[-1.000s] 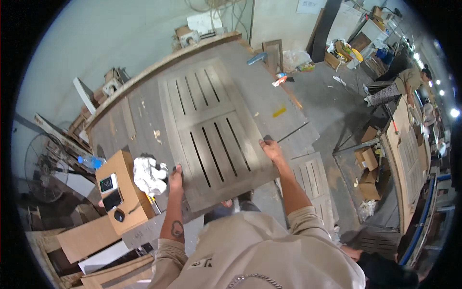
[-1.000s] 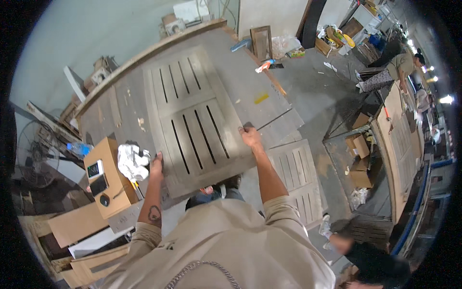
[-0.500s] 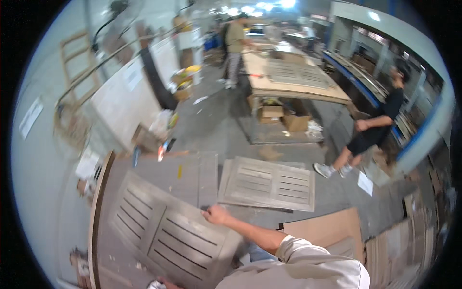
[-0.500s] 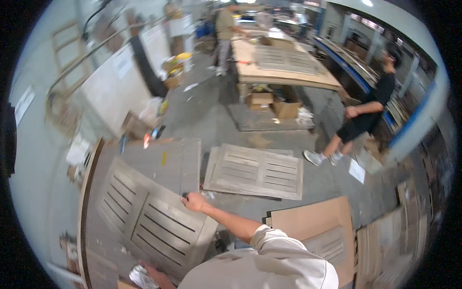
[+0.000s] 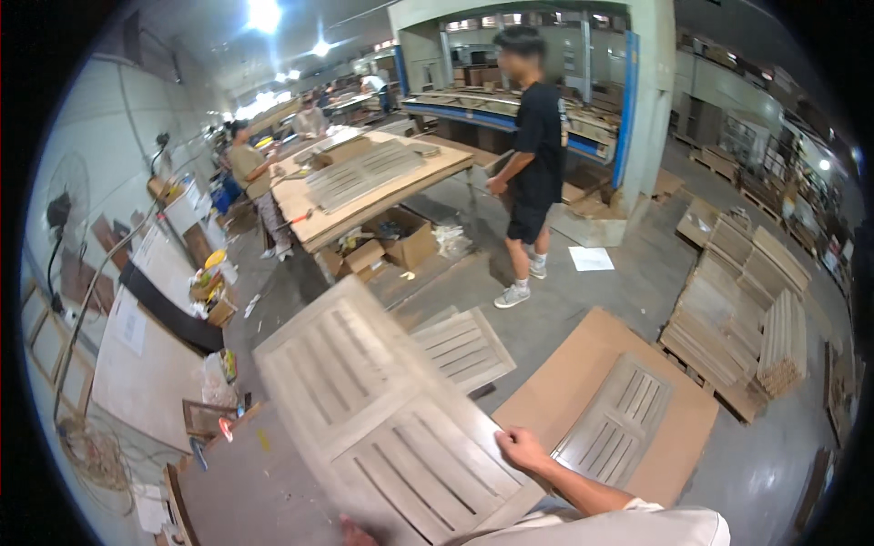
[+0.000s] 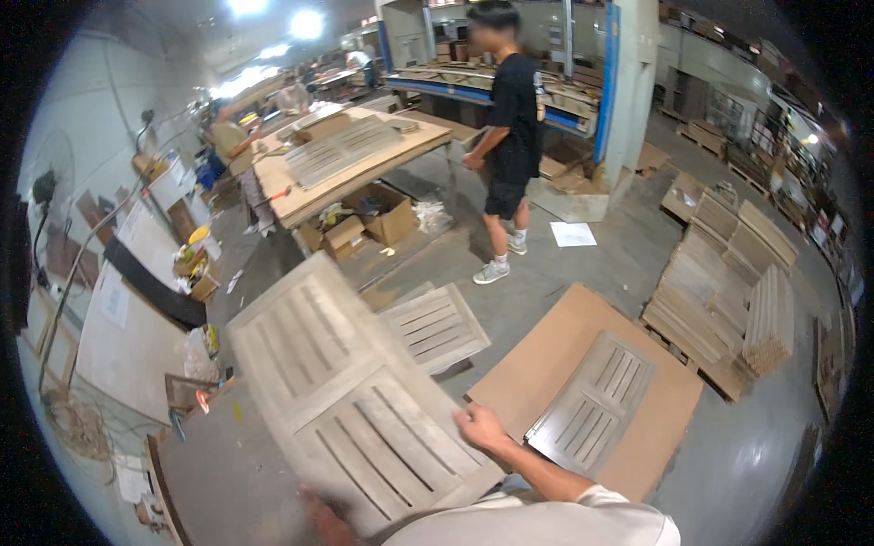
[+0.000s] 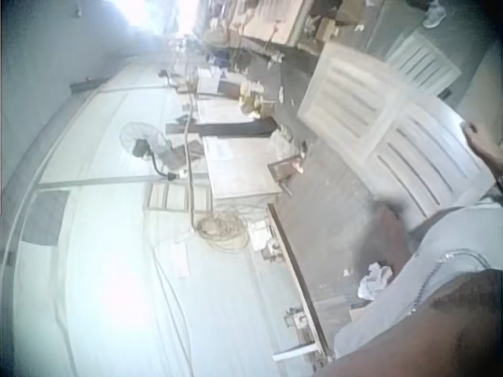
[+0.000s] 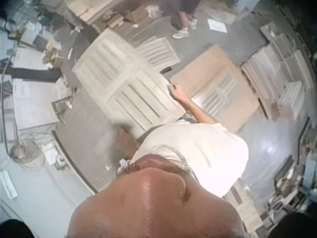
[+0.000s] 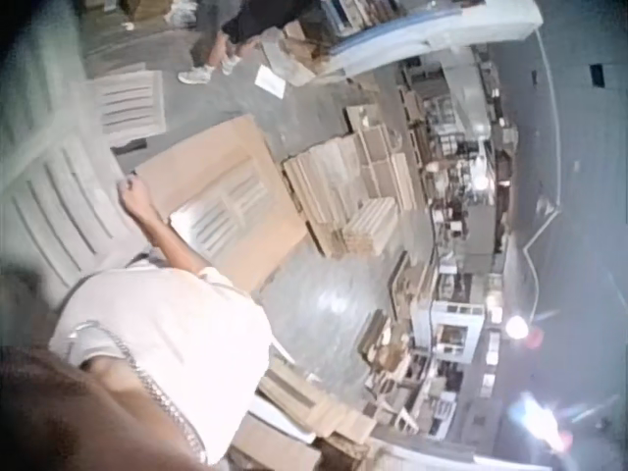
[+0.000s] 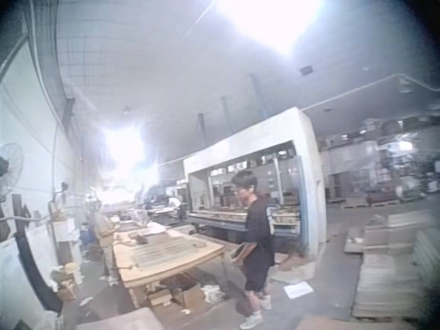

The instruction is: The person picks up a cloth from the floor, wipes wooden slatted panels with the cloth by hand, and turns and moves the wooden panels.

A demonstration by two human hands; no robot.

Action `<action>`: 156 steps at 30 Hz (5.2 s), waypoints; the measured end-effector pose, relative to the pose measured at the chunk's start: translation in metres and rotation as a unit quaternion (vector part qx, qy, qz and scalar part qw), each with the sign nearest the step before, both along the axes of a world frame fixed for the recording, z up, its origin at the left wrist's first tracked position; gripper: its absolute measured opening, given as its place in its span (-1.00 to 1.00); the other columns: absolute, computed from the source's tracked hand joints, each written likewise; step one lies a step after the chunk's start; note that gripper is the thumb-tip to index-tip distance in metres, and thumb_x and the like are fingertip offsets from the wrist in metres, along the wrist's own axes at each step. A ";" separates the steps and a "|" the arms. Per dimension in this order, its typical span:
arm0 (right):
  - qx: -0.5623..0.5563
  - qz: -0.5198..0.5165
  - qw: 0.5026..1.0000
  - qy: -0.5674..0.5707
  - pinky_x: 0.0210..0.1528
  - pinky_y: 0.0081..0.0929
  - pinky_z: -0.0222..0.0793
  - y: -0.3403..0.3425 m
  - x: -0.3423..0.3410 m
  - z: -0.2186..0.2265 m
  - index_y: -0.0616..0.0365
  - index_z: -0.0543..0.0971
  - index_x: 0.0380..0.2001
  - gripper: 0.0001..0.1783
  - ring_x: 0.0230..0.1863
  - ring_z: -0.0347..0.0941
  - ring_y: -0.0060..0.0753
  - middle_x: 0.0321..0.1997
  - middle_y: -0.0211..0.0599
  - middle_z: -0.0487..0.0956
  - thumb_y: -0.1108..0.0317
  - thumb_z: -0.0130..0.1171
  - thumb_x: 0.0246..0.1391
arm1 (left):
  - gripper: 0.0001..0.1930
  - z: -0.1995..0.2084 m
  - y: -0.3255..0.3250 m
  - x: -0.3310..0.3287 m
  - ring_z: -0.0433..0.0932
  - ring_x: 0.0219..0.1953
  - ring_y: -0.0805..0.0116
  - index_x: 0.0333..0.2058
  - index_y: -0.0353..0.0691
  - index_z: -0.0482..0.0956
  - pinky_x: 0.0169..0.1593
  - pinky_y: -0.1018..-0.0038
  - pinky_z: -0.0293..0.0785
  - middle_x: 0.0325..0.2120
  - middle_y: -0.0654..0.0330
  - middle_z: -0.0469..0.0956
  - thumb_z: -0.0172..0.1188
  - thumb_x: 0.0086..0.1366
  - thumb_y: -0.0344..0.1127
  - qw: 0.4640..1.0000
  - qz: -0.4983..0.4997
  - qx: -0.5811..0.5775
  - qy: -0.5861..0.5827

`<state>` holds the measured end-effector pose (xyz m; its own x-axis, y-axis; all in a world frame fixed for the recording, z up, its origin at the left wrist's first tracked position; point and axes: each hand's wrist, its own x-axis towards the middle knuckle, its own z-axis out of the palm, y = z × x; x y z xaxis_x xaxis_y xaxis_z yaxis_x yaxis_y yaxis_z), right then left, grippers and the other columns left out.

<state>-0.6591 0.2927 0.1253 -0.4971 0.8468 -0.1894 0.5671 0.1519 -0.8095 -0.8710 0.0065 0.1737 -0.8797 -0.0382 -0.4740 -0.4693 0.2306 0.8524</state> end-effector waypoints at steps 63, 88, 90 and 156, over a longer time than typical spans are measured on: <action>-0.427 -0.116 0.897 -0.012 -0.53 -0.39 0.47 0.050 0.256 -0.367 0.29 0.53 -0.31 -0.72 -0.53 0.57 -0.31 -0.41 -0.08 0.61 0.25 0.05 0.08 | -0.47 -0.237 0.007 0.133 0.58 -0.42 0.37 -0.18 -0.33 0.56 -0.39 0.43 0.52 -0.39 0.13 0.61 0.09 0.25 0.13 0.866 -0.376 -0.228 -0.240; -0.148 0.406 0.873 -0.227 -0.13 -0.28 0.45 0.197 -0.185 -0.197 0.29 0.58 -0.20 -0.53 -0.27 0.58 -0.04 -0.28 0.07 0.61 0.06 0.06 0.05 | -0.56 -0.235 0.113 -0.022 0.56 -0.21 0.26 0.01 -0.27 0.43 -0.16 0.34 0.49 -0.15 0.04 0.57 0.03 0.30 -0.06 0.959 0.021 0.061 -0.275; -0.135 0.426 0.863 -0.234 -0.11 -0.24 0.45 0.219 -0.202 -0.218 0.29 0.58 -0.20 -0.52 -0.23 0.57 0.02 -0.26 0.11 0.60 0.05 0.07 0.04 | -0.62 -0.240 0.130 -0.039 0.59 -0.31 0.35 -0.09 -0.20 0.47 -0.32 0.47 0.48 -0.28 0.13 0.60 0.07 0.30 -0.03 0.957 0.068 0.063 -0.273; -0.109 0.578 0.806 0.060 -0.29 -0.47 0.17 0.080 -0.614 0.030 0.27 0.52 -0.28 -0.44 -0.32 0.29 -0.57 -0.37 -0.42 0.46 -0.12 -0.03 0.22 | -0.62 0.029 -0.014 -0.153 0.37 -0.25 0.50 -0.16 -0.24 0.45 -0.13 0.45 0.37 -0.35 0.34 0.42 0.23 0.24 -0.07 0.909 0.281 0.212 0.223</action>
